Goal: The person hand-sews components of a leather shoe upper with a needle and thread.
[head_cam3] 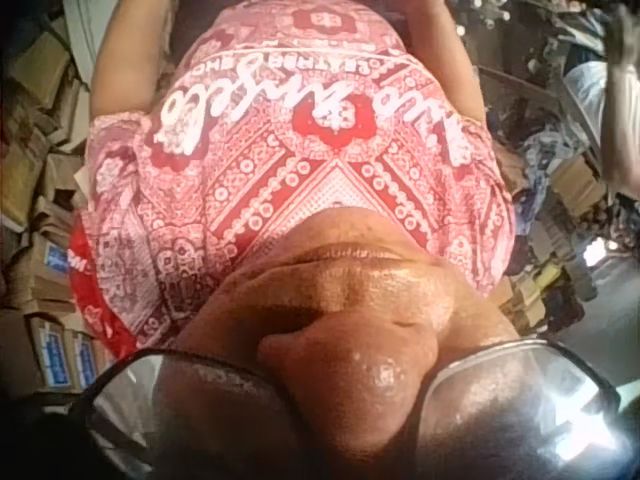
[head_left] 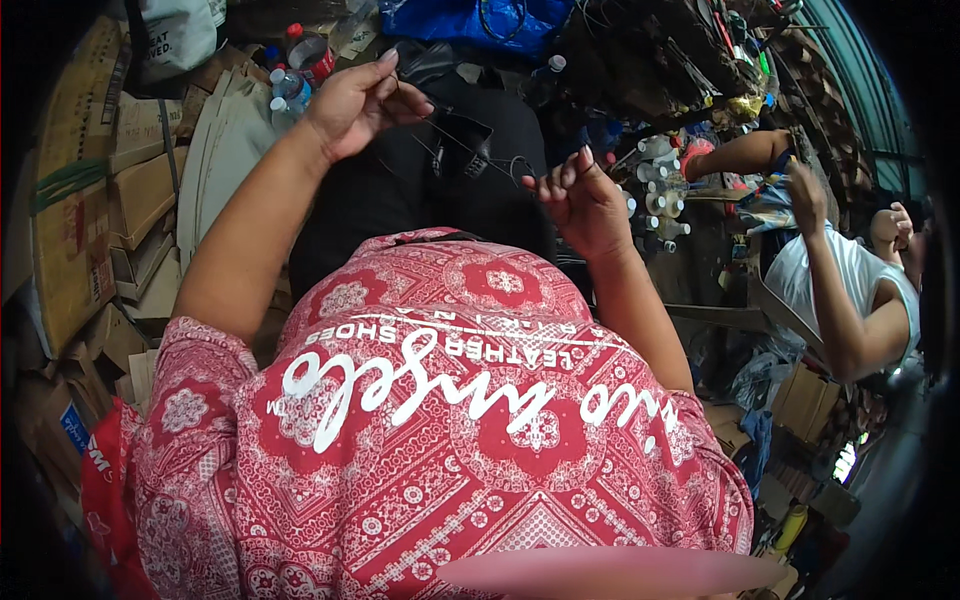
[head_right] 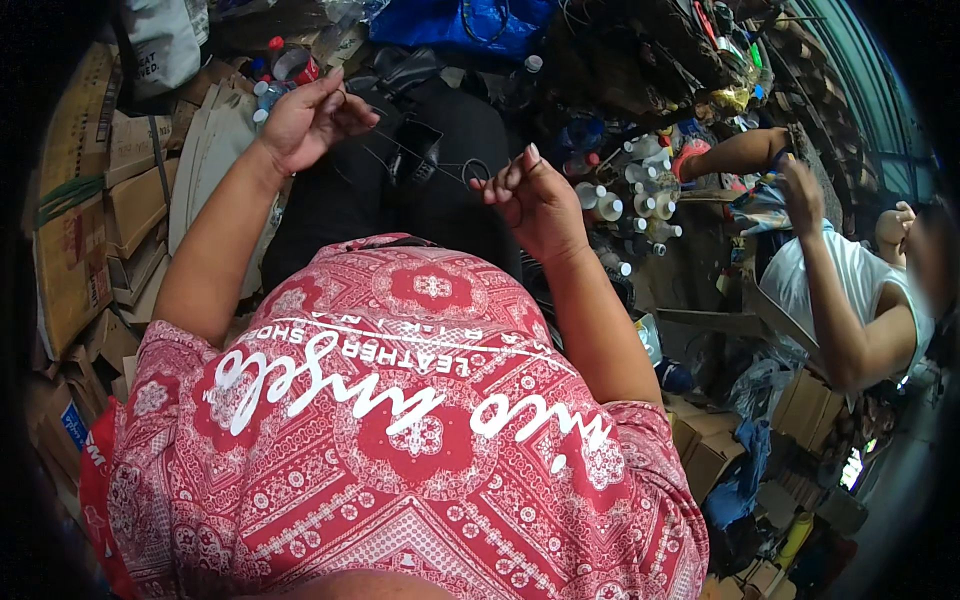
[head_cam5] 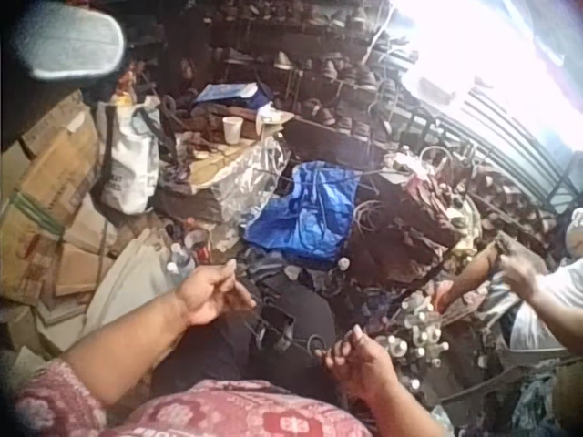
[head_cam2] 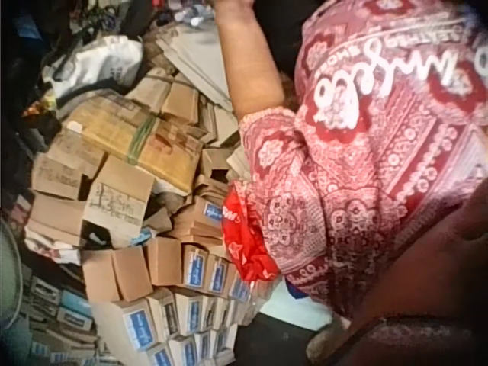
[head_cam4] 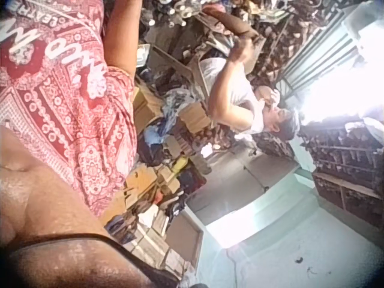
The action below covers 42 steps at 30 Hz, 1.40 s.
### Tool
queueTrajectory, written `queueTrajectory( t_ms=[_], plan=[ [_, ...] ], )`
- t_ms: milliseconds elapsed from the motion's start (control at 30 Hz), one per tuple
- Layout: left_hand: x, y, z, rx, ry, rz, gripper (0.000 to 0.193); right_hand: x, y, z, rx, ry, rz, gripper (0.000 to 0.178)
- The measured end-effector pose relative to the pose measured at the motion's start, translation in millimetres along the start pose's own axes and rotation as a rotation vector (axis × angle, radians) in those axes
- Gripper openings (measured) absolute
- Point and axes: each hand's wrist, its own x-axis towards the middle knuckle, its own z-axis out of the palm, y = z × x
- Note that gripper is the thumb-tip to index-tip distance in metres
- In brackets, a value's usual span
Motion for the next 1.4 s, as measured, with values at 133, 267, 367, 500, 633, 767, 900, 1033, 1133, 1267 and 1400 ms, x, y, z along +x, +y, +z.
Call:
queueTrajectory(
  t_ms=[133, 267, 367, 500, 633, 767, 900, 1033, 1133, 1267, 1400],
  plan=[
    [-12.1, 6.4, -23.5, 0.434, 0.087, -0.006, 0.037, -9.8, -1.7, -11.7, -0.052, 0.153, -0.005, 0.034],
    [-33.9, 2.6, -38.7, 0.498, 0.235, 0.015, 0.035, -22.0, -6.1, -25.0, -0.143, 0.222, 0.018, 0.032],
    [-42.5, 9.0, -51.4, 0.489, 0.284, 0.024, 0.034, -32.5, -14.5, -35.9, -0.335, 0.29, 0.084, 0.034],
    [-54.2, 13.0, -52.7, 0.46, 0.306, 0.036, 0.037, -46.1, -28.0, -47.1, -0.829, 0.338, 0.153, 0.035],
    [-62.9, 19.1, -52.0, 0.519, 0.354, 0.038, 0.043, -55.6, -29.1, -66.5, -0.921, 0.331, 0.182, 0.031],
    [-76.3, 34.8, -67.2, 0.601, 0.456, 0.079, 0.043, -66.9, -38.3, -72.2, -0.949, 0.365, 0.235, 0.032],
    [-86.2, 40.9, -93.5, 0.924, 0.567, 0.262, 0.038, -74.2, -47.1, -90.2, -0.909, 0.38, 0.13, 0.033],
    [-81.9, 36.4, -92.9, 0.782, 0.549, 0.216, 0.031, -55.0, -59.8, -86.9, -0.904, 0.412, 0.129, 0.033],
    [-63.8, 13.5, -42.9, 1.115, 0.458, 0.283, 0.026, -25.8, -65.7, -38.7, -0.99, 0.365, 0.058, 0.031],
    [-40.0, -23.2, 12.2, 1.446, -0.103, 0.384, 0.022, 23.5, -61.0, 28.5, -1.225, 0.205, -0.025, 0.036],
    [-30.2, -48.3, 43.3, 1.73, -0.208, 0.322, 0.03, 65.4, -43.6, 40.2, -1.512, 0.027, -0.03, 0.037]
  ],
)
